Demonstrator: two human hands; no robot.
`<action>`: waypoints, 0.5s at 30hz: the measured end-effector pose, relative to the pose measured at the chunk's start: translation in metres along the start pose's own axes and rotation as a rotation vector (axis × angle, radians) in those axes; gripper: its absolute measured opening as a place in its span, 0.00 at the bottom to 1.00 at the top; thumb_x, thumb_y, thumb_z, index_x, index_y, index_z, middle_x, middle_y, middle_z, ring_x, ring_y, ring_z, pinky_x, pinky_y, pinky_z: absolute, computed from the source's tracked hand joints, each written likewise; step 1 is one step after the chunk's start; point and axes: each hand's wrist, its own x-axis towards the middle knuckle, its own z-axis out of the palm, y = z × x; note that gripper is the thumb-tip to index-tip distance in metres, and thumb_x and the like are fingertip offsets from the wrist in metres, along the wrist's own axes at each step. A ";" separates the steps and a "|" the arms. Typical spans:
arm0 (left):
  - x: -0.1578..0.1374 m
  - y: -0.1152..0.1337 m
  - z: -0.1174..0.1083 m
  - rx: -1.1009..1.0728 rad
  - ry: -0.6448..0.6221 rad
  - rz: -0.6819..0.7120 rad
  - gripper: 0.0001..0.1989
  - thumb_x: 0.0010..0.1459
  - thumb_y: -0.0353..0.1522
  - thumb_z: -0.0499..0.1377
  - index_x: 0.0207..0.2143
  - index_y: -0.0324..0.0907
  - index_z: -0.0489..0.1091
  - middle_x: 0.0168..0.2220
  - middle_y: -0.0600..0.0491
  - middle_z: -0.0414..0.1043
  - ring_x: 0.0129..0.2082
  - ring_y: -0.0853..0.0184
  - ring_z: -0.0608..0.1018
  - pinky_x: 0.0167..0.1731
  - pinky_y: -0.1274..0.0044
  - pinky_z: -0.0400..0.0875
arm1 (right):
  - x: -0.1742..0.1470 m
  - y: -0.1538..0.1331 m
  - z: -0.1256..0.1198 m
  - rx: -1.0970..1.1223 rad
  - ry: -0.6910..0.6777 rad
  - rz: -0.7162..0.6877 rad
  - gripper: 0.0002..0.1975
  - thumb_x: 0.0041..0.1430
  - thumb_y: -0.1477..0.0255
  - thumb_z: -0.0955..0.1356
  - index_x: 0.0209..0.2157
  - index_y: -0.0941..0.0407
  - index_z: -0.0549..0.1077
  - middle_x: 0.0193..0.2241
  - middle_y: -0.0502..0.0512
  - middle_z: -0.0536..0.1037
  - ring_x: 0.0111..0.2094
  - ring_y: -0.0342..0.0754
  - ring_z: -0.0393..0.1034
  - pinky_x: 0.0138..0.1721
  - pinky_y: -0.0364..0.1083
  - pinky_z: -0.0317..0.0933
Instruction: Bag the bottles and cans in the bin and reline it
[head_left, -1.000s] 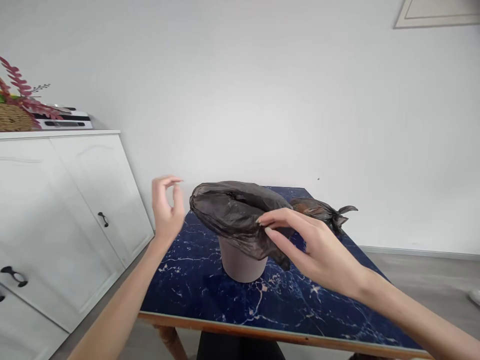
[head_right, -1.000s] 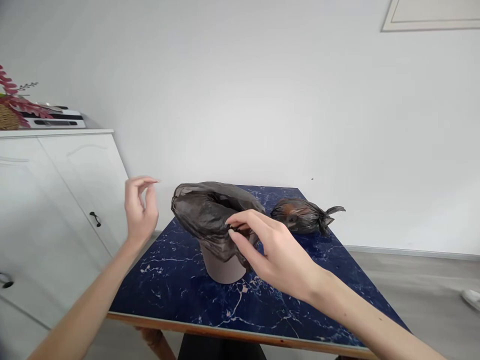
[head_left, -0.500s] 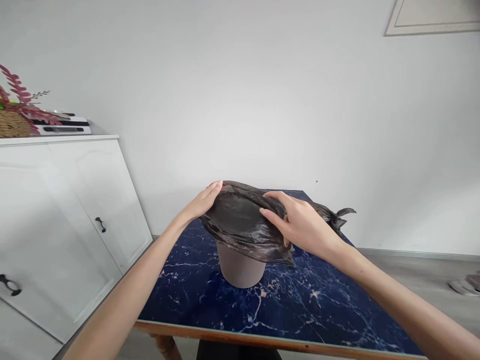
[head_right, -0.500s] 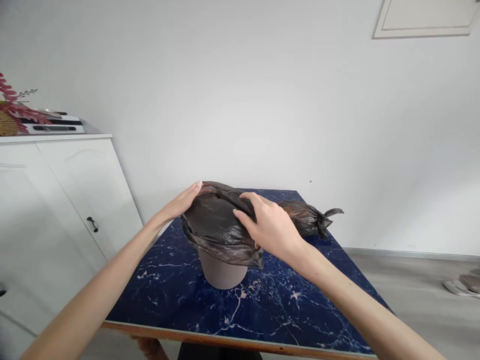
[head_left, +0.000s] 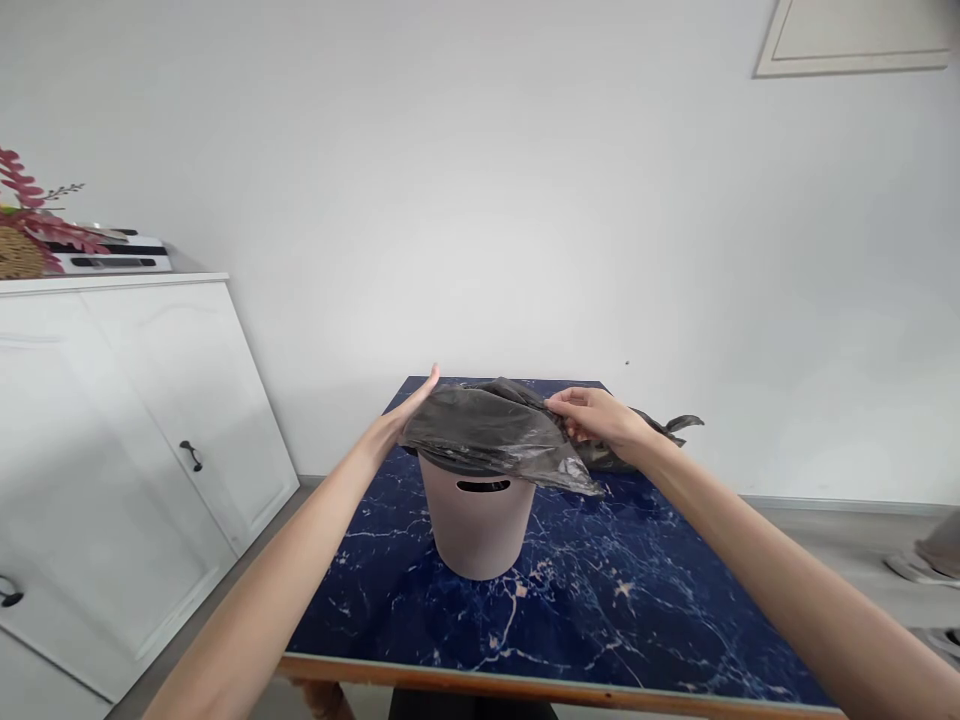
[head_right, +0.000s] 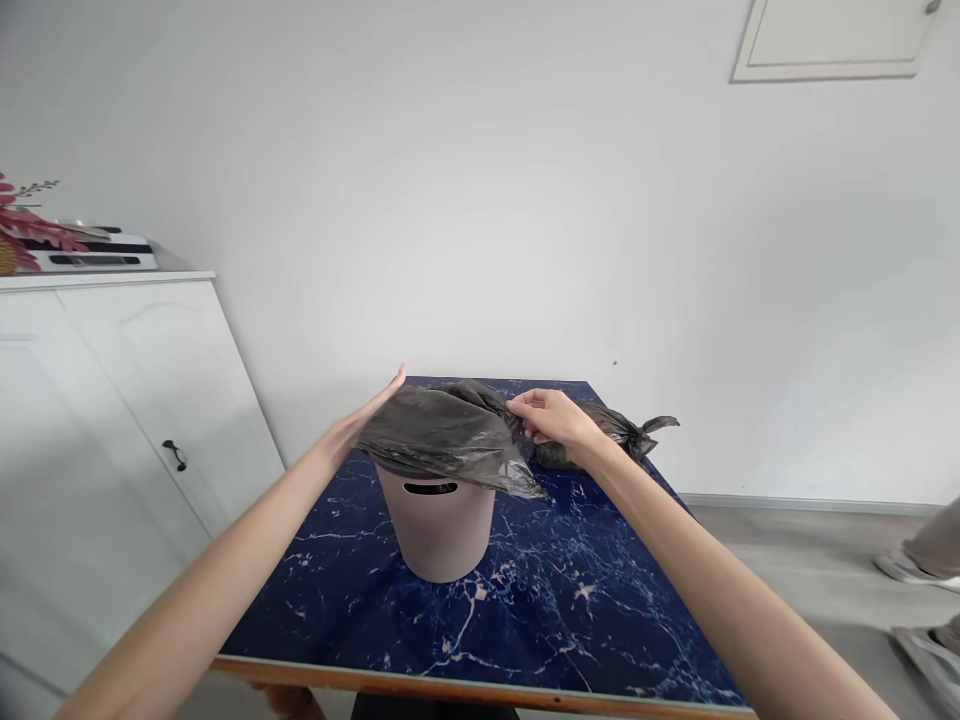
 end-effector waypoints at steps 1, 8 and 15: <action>-0.003 -0.001 -0.001 0.015 -0.005 -0.007 0.15 0.59 0.49 0.69 0.37 0.49 0.82 0.33 0.42 0.84 0.38 0.45 0.86 0.29 0.61 0.79 | 0.000 0.006 0.001 0.025 0.013 0.009 0.15 0.65 0.56 0.71 0.39 0.55 0.75 0.27 0.52 0.78 0.26 0.43 0.72 0.25 0.41 0.64; -0.027 0.015 -0.009 0.085 0.065 0.108 0.22 0.66 0.52 0.62 0.47 0.44 0.78 0.55 0.41 0.81 0.60 0.51 0.79 0.55 0.66 0.76 | -0.022 0.046 0.017 0.046 -0.038 -0.006 0.10 0.51 0.64 0.75 0.33 0.53 0.77 0.28 0.54 0.81 0.30 0.54 0.78 0.29 0.48 0.71; -0.095 0.043 -0.021 0.600 -0.215 0.563 0.17 0.64 0.47 0.69 0.53 0.54 0.81 0.63 0.51 0.75 0.71 0.52 0.65 0.70 0.55 0.59 | -0.038 0.018 -0.005 -0.004 0.220 -0.163 0.21 0.66 0.53 0.70 0.51 0.53 0.76 0.49 0.60 0.82 0.49 0.56 0.77 0.51 0.55 0.71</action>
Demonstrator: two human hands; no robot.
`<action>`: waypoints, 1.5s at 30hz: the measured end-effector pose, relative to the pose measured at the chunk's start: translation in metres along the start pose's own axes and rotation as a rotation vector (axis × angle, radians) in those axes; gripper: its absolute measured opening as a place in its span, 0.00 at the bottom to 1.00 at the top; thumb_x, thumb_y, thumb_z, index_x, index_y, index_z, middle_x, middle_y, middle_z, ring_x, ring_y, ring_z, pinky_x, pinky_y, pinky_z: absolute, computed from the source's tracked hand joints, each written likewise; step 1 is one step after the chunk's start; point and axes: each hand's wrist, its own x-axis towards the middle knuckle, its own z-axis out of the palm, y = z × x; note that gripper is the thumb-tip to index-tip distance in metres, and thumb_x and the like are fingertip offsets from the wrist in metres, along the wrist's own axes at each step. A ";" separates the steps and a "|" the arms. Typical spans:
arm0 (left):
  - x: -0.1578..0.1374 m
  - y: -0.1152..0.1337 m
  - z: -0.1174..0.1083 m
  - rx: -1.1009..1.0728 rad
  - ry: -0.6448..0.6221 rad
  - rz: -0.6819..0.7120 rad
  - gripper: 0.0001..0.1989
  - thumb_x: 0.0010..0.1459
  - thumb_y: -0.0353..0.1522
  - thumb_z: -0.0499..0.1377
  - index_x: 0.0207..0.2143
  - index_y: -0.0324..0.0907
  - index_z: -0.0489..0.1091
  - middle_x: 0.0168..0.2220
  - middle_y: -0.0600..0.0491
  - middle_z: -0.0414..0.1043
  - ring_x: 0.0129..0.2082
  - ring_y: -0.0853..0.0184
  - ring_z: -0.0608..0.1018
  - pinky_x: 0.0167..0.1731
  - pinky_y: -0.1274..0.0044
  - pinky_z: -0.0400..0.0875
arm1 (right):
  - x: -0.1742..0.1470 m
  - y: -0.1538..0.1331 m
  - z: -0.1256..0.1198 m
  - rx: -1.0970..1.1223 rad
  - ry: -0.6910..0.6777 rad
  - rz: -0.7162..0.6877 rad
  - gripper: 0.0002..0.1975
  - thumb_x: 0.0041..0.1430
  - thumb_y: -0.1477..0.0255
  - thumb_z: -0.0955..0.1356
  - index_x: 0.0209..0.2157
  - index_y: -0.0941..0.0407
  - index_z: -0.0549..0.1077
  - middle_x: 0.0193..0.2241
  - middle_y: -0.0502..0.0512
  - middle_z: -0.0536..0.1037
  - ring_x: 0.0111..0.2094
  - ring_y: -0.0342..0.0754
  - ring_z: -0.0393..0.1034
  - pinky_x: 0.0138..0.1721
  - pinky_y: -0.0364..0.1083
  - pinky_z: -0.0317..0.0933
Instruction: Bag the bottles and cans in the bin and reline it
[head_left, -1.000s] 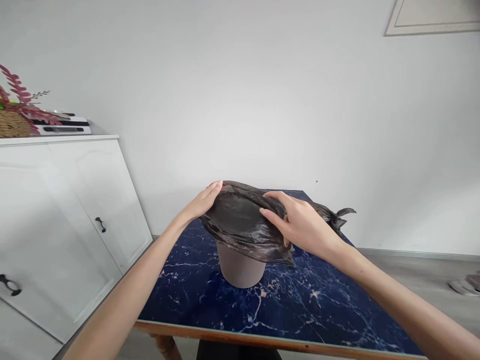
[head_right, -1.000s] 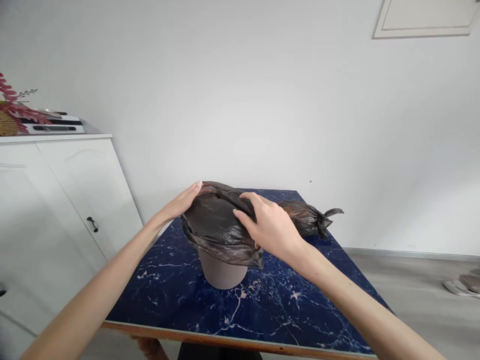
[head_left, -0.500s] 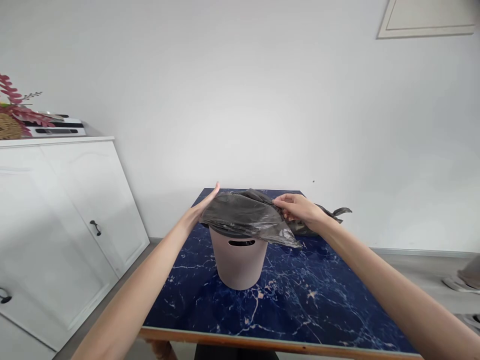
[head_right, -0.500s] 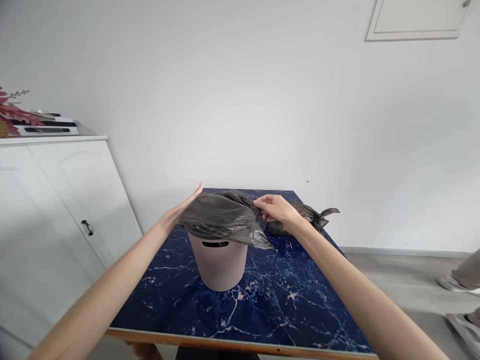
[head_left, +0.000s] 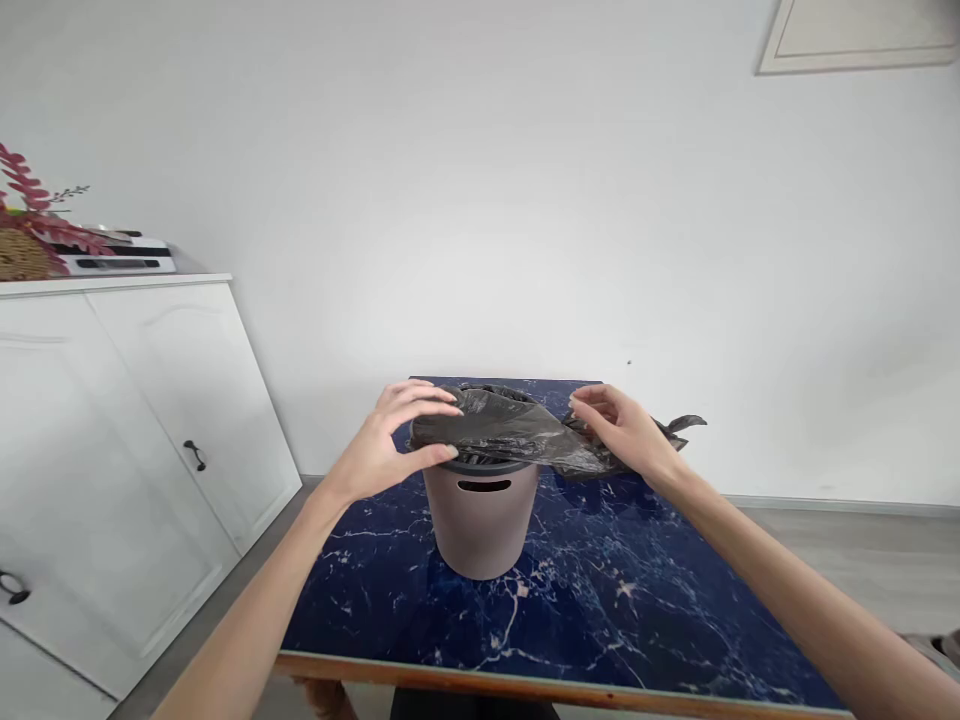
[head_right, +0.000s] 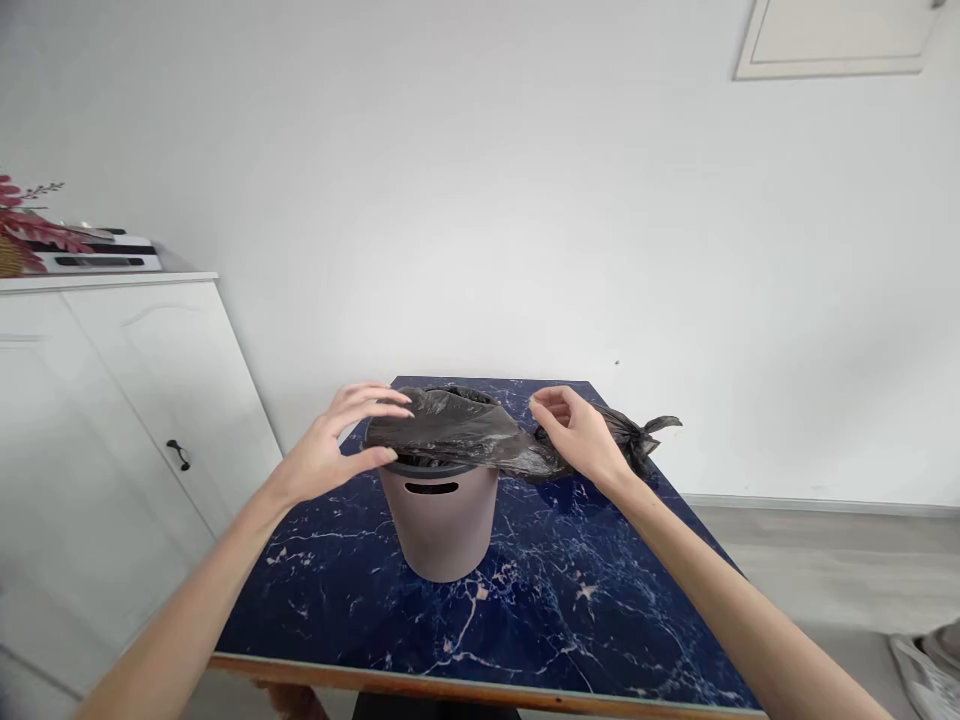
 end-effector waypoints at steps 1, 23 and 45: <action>-0.005 0.002 0.000 0.033 -0.021 0.031 0.14 0.63 0.46 0.70 0.49 0.55 0.82 0.61 0.52 0.77 0.70 0.51 0.65 0.69 0.54 0.61 | -0.005 -0.008 -0.002 0.003 0.016 -0.066 0.21 0.68 0.52 0.69 0.51 0.52 0.75 0.49 0.60 0.81 0.48 0.56 0.77 0.50 0.55 0.71; -0.088 -0.011 0.016 0.103 -0.045 0.103 0.07 0.71 0.35 0.65 0.36 0.47 0.79 0.37 0.55 0.83 0.39 0.64 0.82 0.45 0.73 0.75 | -0.082 -0.008 0.038 -0.653 -0.335 -1.052 0.03 0.74 0.76 0.67 0.42 0.56 0.72 0.36 0.54 0.79 0.33 0.50 0.71 0.34 0.50 0.63; -0.072 -0.065 0.111 -0.419 -0.115 -0.460 0.78 0.44 0.60 0.75 0.79 0.49 0.24 0.77 0.32 0.51 0.73 0.36 0.63 0.67 0.48 0.67 | -0.039 -0.028 0.039 -0.421 -0.126 -0.910 0.11 0.71 0.61 0.72 0.43 0.54 0.75 0.37 0.56 0.82 0.42 0.55 0.77 0.52 0.57 0.70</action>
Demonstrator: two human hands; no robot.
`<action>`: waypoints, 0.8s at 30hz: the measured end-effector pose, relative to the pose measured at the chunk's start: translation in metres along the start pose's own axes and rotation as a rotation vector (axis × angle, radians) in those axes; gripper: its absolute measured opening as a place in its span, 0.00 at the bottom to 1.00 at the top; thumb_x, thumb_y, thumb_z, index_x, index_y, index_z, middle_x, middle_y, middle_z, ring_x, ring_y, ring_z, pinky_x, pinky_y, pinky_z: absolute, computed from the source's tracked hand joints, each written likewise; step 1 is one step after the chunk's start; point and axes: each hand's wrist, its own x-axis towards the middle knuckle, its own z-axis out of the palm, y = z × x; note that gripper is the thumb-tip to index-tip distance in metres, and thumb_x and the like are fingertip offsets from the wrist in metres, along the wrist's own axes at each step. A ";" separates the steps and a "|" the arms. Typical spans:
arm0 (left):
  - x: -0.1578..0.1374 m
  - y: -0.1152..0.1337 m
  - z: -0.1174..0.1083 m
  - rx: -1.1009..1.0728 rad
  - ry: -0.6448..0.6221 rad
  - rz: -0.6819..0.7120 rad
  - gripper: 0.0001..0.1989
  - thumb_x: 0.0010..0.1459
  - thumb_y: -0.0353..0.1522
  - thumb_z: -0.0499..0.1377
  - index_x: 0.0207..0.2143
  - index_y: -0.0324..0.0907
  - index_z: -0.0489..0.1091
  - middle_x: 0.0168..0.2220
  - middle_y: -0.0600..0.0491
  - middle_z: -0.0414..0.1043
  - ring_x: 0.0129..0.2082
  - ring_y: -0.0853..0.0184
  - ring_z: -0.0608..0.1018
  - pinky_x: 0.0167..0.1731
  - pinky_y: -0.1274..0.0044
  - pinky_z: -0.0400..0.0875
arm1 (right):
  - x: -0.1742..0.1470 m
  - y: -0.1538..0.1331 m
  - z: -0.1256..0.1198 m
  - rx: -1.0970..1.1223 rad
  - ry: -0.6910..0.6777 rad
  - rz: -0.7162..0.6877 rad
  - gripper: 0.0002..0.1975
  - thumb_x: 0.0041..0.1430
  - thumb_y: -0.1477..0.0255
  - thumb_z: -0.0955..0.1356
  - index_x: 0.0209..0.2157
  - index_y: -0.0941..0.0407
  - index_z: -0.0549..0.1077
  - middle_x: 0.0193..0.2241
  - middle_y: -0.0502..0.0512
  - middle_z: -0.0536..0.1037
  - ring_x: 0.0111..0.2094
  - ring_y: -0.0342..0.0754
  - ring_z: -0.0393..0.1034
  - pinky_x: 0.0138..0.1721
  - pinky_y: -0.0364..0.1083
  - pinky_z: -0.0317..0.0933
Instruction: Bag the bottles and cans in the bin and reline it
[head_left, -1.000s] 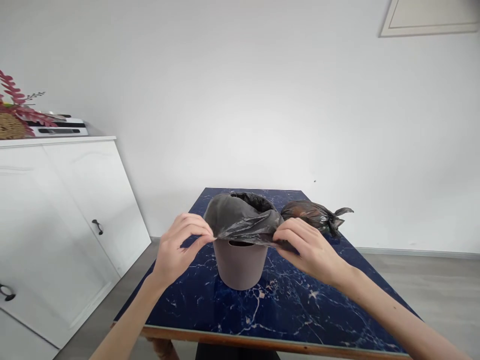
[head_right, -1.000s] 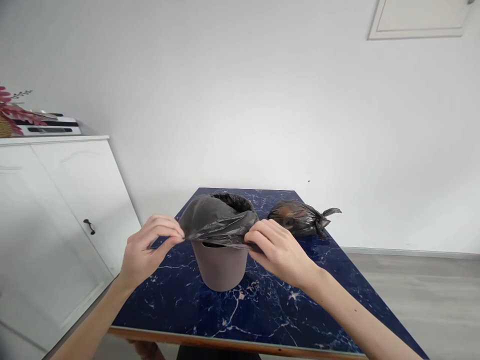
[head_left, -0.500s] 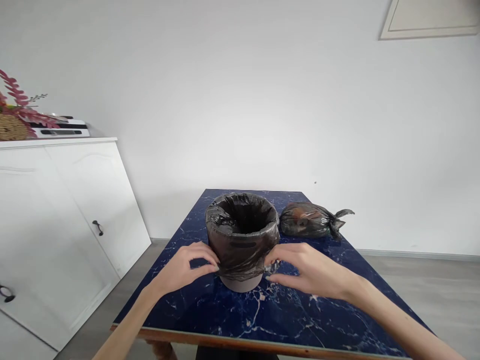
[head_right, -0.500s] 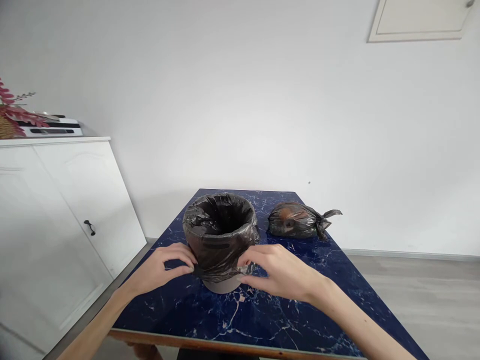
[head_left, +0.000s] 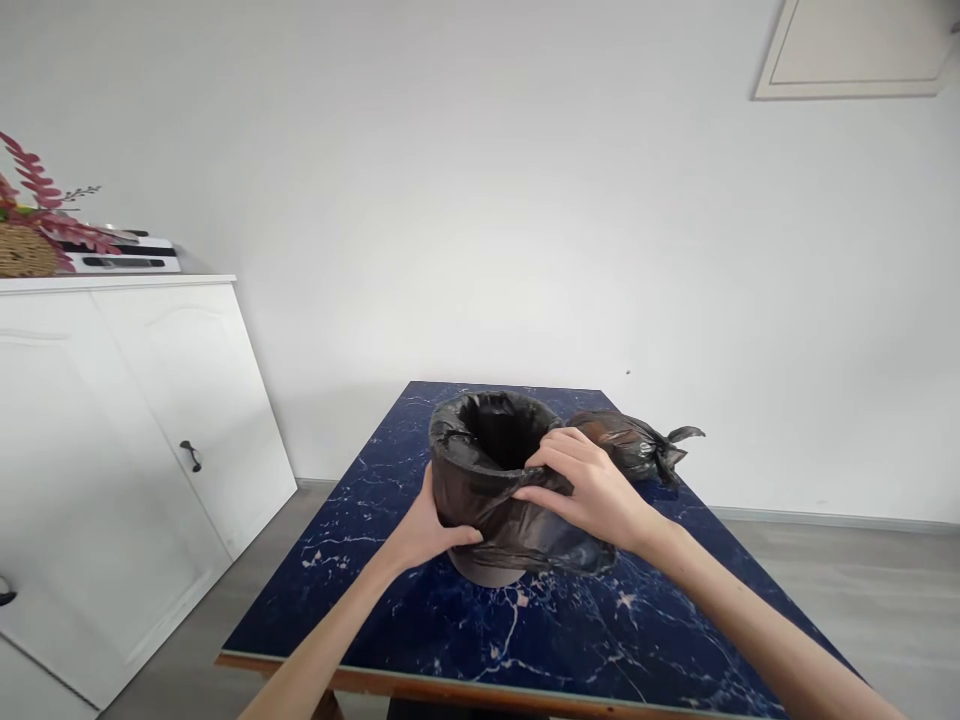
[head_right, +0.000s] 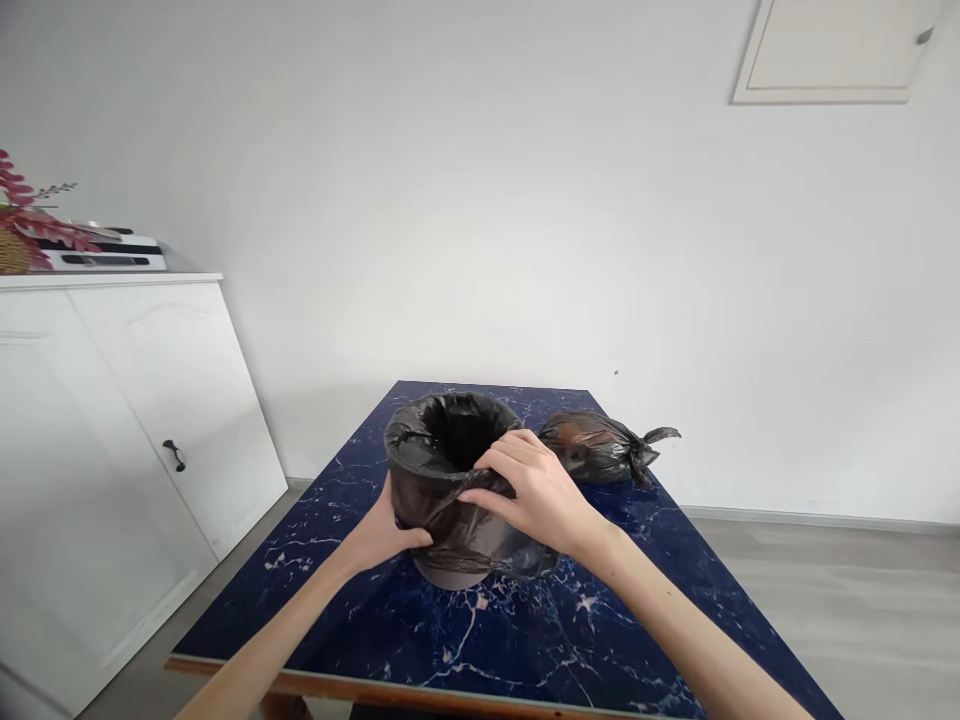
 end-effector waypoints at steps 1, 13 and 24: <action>-0.004 -0.006 0.004 0.041 -0.027 -0.009 0.78 0.45 0.60 0.75 0.79 0.50 0.24 0.78 0.34 0.47 0.75 0.37 0.60 0.68 0.48 0.65 | -0.003 0.000 -0.004 -0.010 0.008 -0.005 0.11 0.71 0.61 0.72 0.41 0.54 0.75 0.35 0.56 0.81 0.40 0.54 0.75 0.48 0.55 0.70; -0.084 -0.060 -0.005 0.450 0.144 -0.062 0.30 0.71 0.51 0.58 0.71 0.55 0.63 0.72 0.47 0.65 0.71 0.47 0.69 0.67 0.53 0.69 | -0.106 0.010 -0.090 -0.353 0.030 0.096 0.08 0.74 0.62 0.70 0.44 0.52 0.74 0.36 0.56 0.80 0.37 0.53 0.76 0.39 0.51 0.65; -0.082 -0.057 -0.001 0.484 0.189 0.015 0.20 0.73 0.50 0.56 0.59 0.53 0.75 0.64 0.48 0.75 0.65 0.50 0.75 0.65 0.54 0.72 | -0.170 0.021 -0.065 -0.475 0.505 0.777 0.53 0.62 0.50 0.75 0.78 0.52 0.48 0.77 0.72 0.47 0.77 0.73 0.43 0.71 0.67 0.50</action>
